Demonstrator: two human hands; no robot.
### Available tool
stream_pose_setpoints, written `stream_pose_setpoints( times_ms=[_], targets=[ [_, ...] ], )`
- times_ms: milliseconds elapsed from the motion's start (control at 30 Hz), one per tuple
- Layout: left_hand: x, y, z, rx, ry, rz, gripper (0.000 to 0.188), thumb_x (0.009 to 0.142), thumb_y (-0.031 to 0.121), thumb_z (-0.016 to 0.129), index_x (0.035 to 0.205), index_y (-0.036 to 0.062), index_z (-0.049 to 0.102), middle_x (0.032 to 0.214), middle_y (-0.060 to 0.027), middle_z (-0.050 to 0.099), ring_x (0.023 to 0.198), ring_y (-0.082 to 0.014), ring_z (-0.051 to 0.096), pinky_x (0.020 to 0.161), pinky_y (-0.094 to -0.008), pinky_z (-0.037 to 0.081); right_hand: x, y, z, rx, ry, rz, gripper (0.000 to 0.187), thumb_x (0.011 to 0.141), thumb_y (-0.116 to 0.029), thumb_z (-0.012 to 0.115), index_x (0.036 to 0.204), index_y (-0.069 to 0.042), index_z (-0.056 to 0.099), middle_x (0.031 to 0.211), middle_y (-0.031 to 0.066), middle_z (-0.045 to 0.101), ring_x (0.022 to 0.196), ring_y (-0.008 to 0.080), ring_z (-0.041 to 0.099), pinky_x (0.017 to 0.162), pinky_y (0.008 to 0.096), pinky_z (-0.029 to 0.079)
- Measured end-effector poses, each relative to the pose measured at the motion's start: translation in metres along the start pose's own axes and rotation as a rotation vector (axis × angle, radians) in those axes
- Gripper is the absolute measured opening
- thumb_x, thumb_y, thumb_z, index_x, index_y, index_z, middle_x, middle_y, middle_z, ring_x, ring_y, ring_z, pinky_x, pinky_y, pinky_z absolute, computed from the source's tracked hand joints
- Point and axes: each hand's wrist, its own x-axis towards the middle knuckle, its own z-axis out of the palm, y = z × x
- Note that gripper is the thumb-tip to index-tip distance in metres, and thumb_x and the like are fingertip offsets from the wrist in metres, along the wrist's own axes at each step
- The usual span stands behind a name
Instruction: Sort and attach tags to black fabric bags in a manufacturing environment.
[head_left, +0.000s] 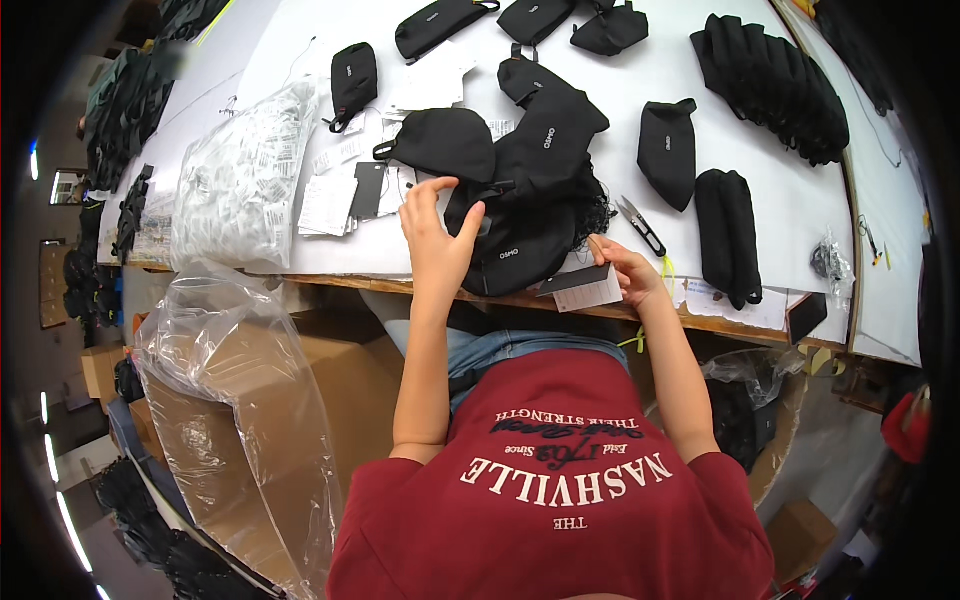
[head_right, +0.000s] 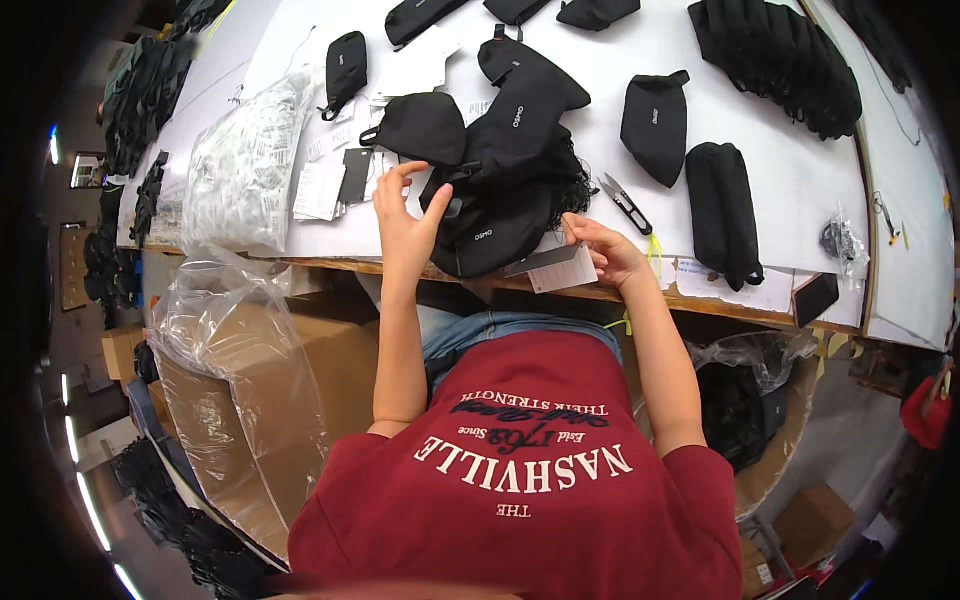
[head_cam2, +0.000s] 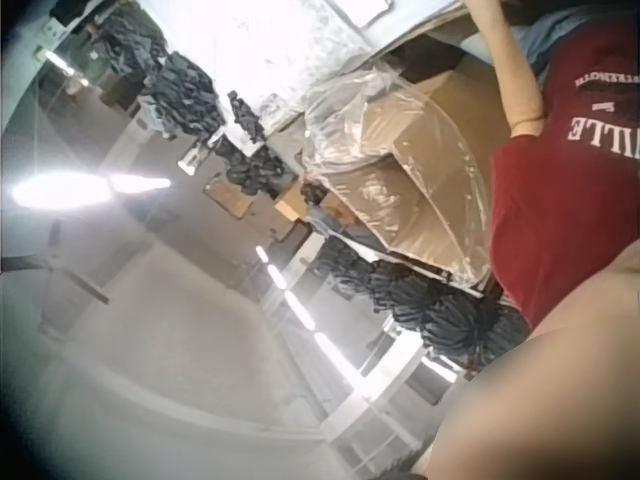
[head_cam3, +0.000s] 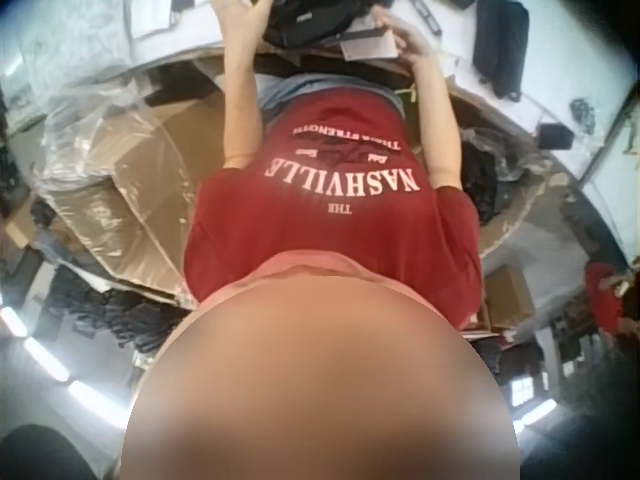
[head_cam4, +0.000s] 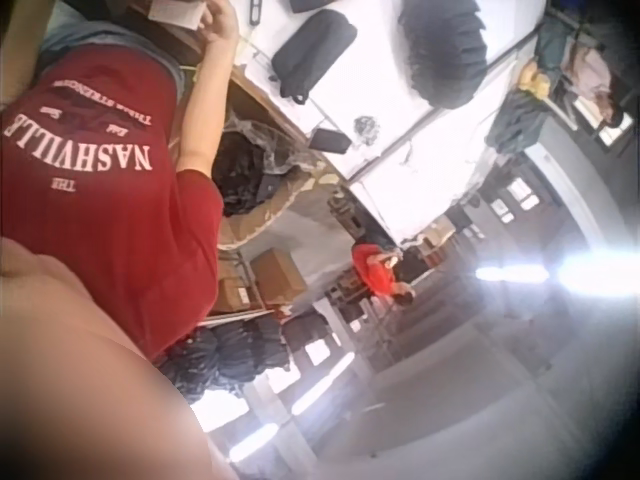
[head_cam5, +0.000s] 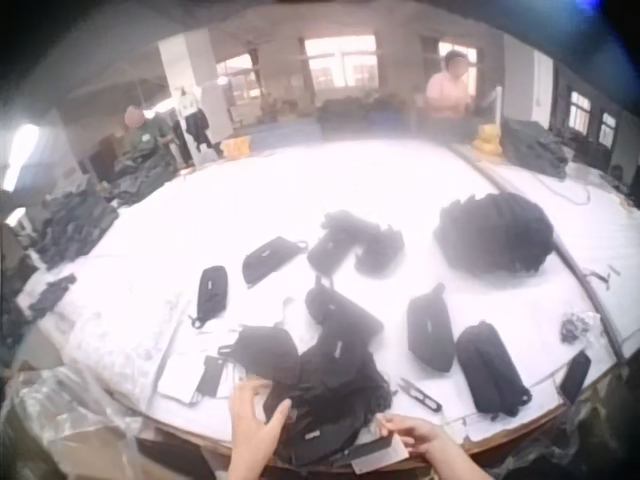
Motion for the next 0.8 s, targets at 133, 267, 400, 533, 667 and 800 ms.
stream_pose_setpoints(
  times_ms=[133,267,400,533,667,800],
  targets=[
    [-0.003,-0.004,0.007,0.101,-0.073,0.064,0.022,0.079,0.020,0.069,0.098,0.0094,0.064,0.098,-0.0054,0.061,0.095,-0.0251,0.053,0.090,-0.0370,0.036,-0.002,0.002,0.003,-0.042,0.029,-0.023,0.017,0.089,-0.019,0.058,0.085,-0.004,0.050,0.060,-0.0031,0.045,0.033,0.0015,0.028,0.029,0.0168,0.026],
    [0.000,-0.011,0.008,0.130,-0.113,-0.050,0.016,0.080,0.020,0.069,0.090,0.0080,0.065,0.090,-0.0040,0.059,0.089,-0.0234,0.053,0.084,-0.0354,0.037,-0.005,0.003,0.006,-0.157,0.180,-0.060,0.017,0.089,-0.019,0.060,0.085,-0.005,0.050,0.063,-0.0027,0.048,0.035,0.0015,0.030,0.032,0.0172,0.028],
    [-0.006,0.001,0.001,-0.010,-0.087,0.017,0.019,0.077,0.021,0.073,0.086,0.0056,0.064,0.087,-0.0031,0.058,0.088,-0.0232,0.052,0.085,-0.0360,0.038,-0.011,0.007,0.027,-0.370,0.231,-0.079,0.016,0.088,-0.019,0.062,0.085,-0.006,0.054,0.072,-0.0014,0.059,0.041,0.0012,0.036,0.038,0.0163,0.028],
    [-0.015,0.030,-0.002,-0.141,-0.094,0.147,0.020,0.075,0.019,0.075,0.083,0.0037,0.065,0.085,-0.0027,0.060,0.087,-0.0220,0.052,0.082,-0.0345,0.039,-0.014,0.006,0.094,-0.680,0.376,-0.101,0.011,0.088,-0.016,0.065,0.091,-0.006,0.067,0.074,-0.0041,0.062,0.049,-0.0005,0.041,0.044,0.0162,0.027],
    [-0.021,0.042,0.012,-0.439,-0.414,0.020,0.020,0.076,0.017,0.075,0.081,0.0000,0.066,0.080,-0.0033,0.062,0.080,-0.0166,0.054,0.076,-0.0278,0.041,0.003,0.018,0.108,-0.985,0.655,-0.489,0.010,0.088,-0.012,0.066,0.089,-0.002,0.068,0.059,-0.0084,0.049,0.052,-0.0007,0.035,0.047,0.0205,0.024],
    [-0.027,0.046,0.019,-0.622,-0.481,-0.104,0.017,0.080,0.014,0.071,0.087,-0.0017,0.066,0.080,-0.0030,0.061,0.085,-0.0135,0.056,0.079,-0.0267,0.042,0.005,0.025,0.115,-1.073,0.799,-0.588,0.009,0.087,-0.011,0.067,0.088,-0.003,0.068,0.054,-0.0074,0.042,0.051,0.0006,0.032,0.047,0.0220,0.023]
  ],
)
